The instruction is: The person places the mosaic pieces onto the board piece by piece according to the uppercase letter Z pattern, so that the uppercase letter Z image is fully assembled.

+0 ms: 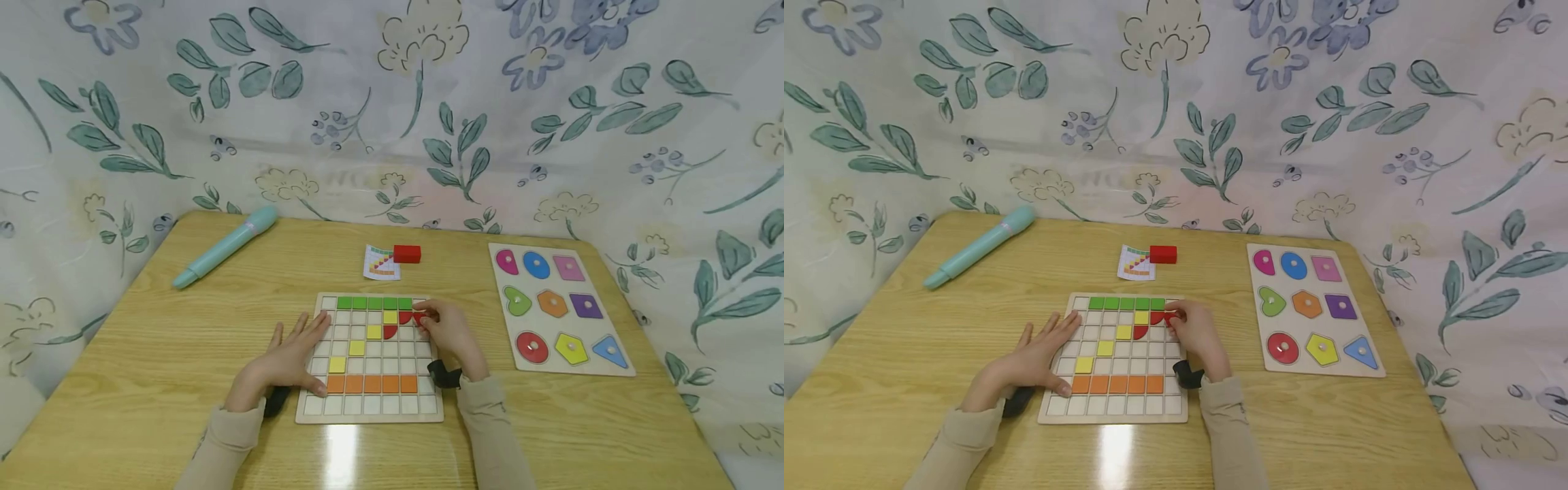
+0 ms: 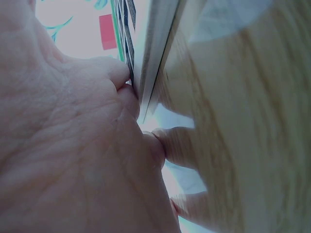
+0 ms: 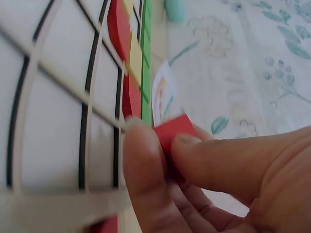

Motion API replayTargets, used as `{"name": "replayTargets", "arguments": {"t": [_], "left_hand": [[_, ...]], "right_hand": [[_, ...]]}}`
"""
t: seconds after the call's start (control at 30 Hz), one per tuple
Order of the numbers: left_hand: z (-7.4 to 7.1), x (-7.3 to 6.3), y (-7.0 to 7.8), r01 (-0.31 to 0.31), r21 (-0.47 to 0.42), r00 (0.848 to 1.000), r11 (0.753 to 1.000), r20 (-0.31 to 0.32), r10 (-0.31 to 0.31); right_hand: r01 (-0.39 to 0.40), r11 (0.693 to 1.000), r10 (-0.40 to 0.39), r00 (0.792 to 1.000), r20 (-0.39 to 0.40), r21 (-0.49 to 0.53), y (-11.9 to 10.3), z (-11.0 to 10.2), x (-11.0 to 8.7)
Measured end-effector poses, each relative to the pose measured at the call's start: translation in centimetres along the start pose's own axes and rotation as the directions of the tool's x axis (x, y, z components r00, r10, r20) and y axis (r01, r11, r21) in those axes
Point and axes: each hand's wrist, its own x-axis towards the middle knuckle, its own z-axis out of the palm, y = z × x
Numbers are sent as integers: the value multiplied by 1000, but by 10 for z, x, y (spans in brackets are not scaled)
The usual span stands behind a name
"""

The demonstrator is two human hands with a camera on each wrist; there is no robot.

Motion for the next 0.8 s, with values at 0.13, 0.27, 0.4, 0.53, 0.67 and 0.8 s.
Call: {"name": "replayTargets", "arguments": {"t": [0.13,0.27,0.4,0.53,0.67,0.8], "left_hand": [[0,0,1,7,1,1000,1000,4,-7],[0,0,2,8,-1,1000,1000,1,-8],[0,1,3,18,4,1000,1000,2,-18],[1,1,3,23,10,1000,1000,3,-23],[1,1,3,25,15,1000,1000,0,-25],[2,2,4,32,28,999,999,-6,-31]], "right_hand": [[-20,996,16,998,55,85,-1,6,0],[-36,995,29,997,67,98,-1,9,1],[-25,998,24,1000,9,52,-2,8,0],[-49,999,49,999,-8,5,-4,9,-1],[-119,990,110,987,115,77,-11,21,-3],[-114,985,89,978,188,126,-17,42,-5]]}}
